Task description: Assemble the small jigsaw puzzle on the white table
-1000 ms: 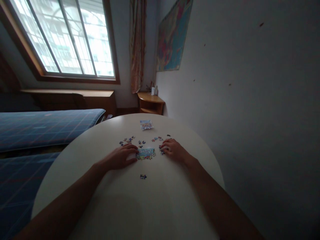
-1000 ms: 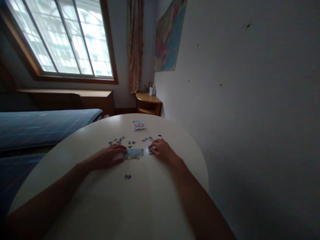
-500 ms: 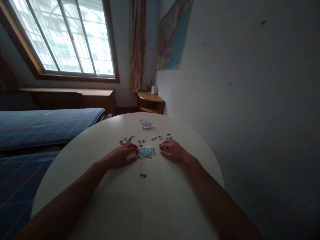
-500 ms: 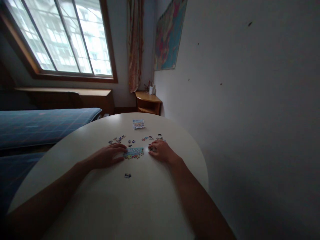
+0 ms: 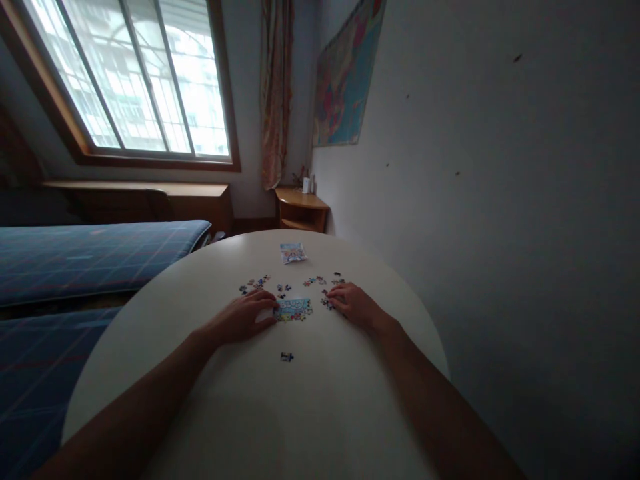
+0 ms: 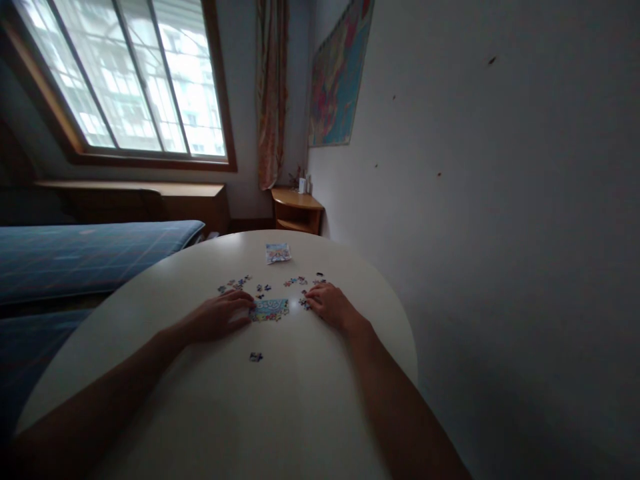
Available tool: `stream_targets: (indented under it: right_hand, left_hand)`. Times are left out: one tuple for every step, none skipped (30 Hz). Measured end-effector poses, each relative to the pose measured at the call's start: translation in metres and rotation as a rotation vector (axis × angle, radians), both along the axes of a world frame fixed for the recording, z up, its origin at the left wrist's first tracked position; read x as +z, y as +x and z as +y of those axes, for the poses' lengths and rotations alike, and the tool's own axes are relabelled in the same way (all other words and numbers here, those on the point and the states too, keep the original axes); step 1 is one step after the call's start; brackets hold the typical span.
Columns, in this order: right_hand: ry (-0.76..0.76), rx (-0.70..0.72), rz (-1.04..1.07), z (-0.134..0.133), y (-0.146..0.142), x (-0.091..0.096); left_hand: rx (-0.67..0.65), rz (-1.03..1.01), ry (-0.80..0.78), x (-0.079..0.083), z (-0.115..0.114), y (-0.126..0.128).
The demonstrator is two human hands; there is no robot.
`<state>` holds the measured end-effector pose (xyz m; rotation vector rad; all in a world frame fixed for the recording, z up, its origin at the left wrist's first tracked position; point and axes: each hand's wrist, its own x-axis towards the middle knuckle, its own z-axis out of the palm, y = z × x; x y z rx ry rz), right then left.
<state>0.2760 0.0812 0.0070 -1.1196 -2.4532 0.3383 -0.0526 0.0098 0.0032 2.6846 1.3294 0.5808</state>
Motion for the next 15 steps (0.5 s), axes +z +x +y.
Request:
stream_targets:
  right_hand:
    - [-0.005,0.002,0.007,0.0000,0.0000,-0.0005]
    - [-0.010,0.007,0.013,0.0000,0.0000,-0.0008]
    - [-0.014,0.008,0.021,-0.0002,0.0001,-0.0011]
    - [-0.015,0.007,0.028,-0.0003,0.0002,-0.0012]
    - [-0.015,0.006,0.035,-0.0004,0.0003,-0.0014]
    - [-0.014,0.007,0.040,-0.0004,0.0004,-0.0014]
    - [-0.014,0.010,0.043,-0.0004,0.0005,-0.0014]
    - [-0.015,0.015,0.044,-0.0003,0.0005,-0.0014]
    - [-0.016,0.021,0.046,-0.0002,0.0005,-0.0013]
    - [-0.018,0.027,0.046,-0.0002,0.0005,-0.0010]
    - [-0.021,0.027,0.048,-0.0004,0.0004,-0.0007]
    - [-0.024,0.026,0.048,-0.0006,0.0003,-0.0002]
    - [-0.028,0.025,0.048,-0.0011,0.0002,0.0005]
    - [-0.031,0.025,0.047,-0.0017,0.0002,0.0013]
    - [-0.033,0.024,0.046,-0.0024,0.0002,0.0022]
  left_hand:
    - [0.016,0.001,0.003,0.0003,-0.0001,0.0011]
    - [0.035,0.003,0.006,0.0004,-0.0003,0.0023]
    - [0.055,0.006,0.009,0.0004,-0.0004,0.0038]
    - [0.073,0.010,0.013,0.0002,-0.0004,0.0053]
    - [0.089,0.013,0.020,-0.0004,-0.0003,0.0067]
    - [0.099,0.013,0.031,-0.0012,0.0000,0.0079]
    - [0.102,0.013,0.043,-0.0023,0.0006,0.0089]
    - [0.097,0.012,0.053,-0.0034,0.0013,0.0095]
    - [0.087,0.013,0.060,-0.0045,0.0021,0.0098]
    - [0.077,0.016,0.064,-0.0055,0.0031,0.0097]
    - [0.071,0.020,0.064,-0.0063,0.0041,0.0092]
    - [0.069,0.023,0.061,-0.0069,0.0051,0.0084]
    - [0.071,0.025,0.058,-0.0073,0.0060,0.0075]
    - [0.075,0.024,0.056,-0.0075,0.0067,0.0065]
    - [0.076,0.023,0.056,-0.0076,0.0072,0.0055]
